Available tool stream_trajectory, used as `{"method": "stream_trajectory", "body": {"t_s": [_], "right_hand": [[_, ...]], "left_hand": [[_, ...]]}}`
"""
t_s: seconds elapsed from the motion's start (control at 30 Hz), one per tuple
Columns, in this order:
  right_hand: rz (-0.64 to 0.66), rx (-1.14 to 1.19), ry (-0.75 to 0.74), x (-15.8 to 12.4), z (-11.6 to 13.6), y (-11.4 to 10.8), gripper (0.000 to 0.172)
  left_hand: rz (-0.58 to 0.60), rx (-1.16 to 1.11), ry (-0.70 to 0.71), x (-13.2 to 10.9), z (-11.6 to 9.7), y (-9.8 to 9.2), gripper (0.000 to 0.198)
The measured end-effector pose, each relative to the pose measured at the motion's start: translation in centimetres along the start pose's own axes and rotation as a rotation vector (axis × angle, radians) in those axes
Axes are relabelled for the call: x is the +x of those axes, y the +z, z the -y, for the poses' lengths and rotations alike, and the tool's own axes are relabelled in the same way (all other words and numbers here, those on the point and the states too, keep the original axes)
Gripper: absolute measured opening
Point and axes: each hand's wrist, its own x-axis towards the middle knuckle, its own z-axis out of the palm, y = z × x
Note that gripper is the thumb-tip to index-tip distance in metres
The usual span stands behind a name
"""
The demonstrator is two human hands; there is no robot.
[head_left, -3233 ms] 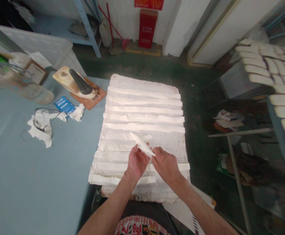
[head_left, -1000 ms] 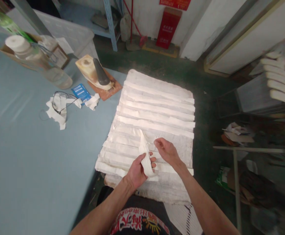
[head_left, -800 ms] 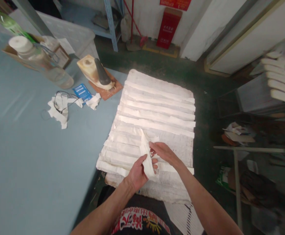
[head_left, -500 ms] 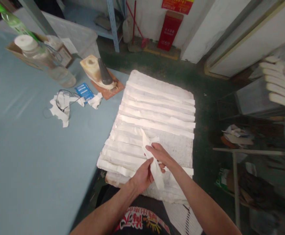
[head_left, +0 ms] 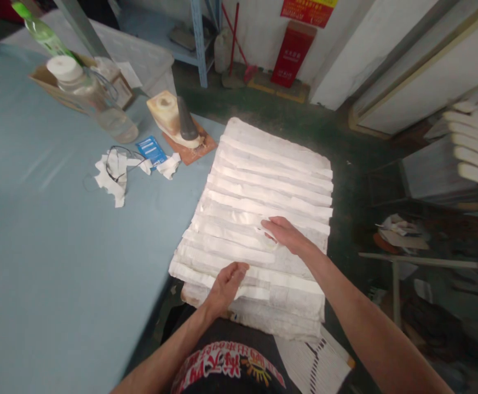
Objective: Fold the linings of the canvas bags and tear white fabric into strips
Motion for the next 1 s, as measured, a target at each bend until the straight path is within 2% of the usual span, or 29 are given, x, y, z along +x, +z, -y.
{"method": "stream_trajectory", "body": {"t_s": [0.23, 0.37, 0.47, 0.7, 0.87, 1.0], "right_hand": [[0.029, -0.074, -0.026, -0.2, 3.3, 0.4, 0.038], [0.018, -0.076, -0.013, -1.1, 4.4, -0.5, 0.037], [0.022, -0.067, 0.006, -1.9, 5.0, -1.0, 0.037], [0.042, -0.074, 0.006, -3.7, 7.3, -1.5, 0.038], [0.069, -0.107, -0.027, -4.6, 9.0, -2.0, 0.036], [0.070, -0.165, -0.035, -4.5, 8.9, -2.0, 0.039]], "left_hand": [[-0.151, 0.247, 0.204, 1.0, -0.7, -5.6, 0.038], [-0.175, 0.406, 0.290, 1.5, -1.4, -7.4, 0.033], [-0.159, 0.544, 0.369, 2.2, -1.9, -7.3, 0.029], [-0.067, 0.794, 0.517, 5.2, -2.8, -5.2, 0.026], [-0.028, 0.827, 0.521, 6.1, -2.9, -4.4, 0.030], [-0.041, 0.754, 0.478, 6.3, -2.5, -4.3, 0.030]]}}
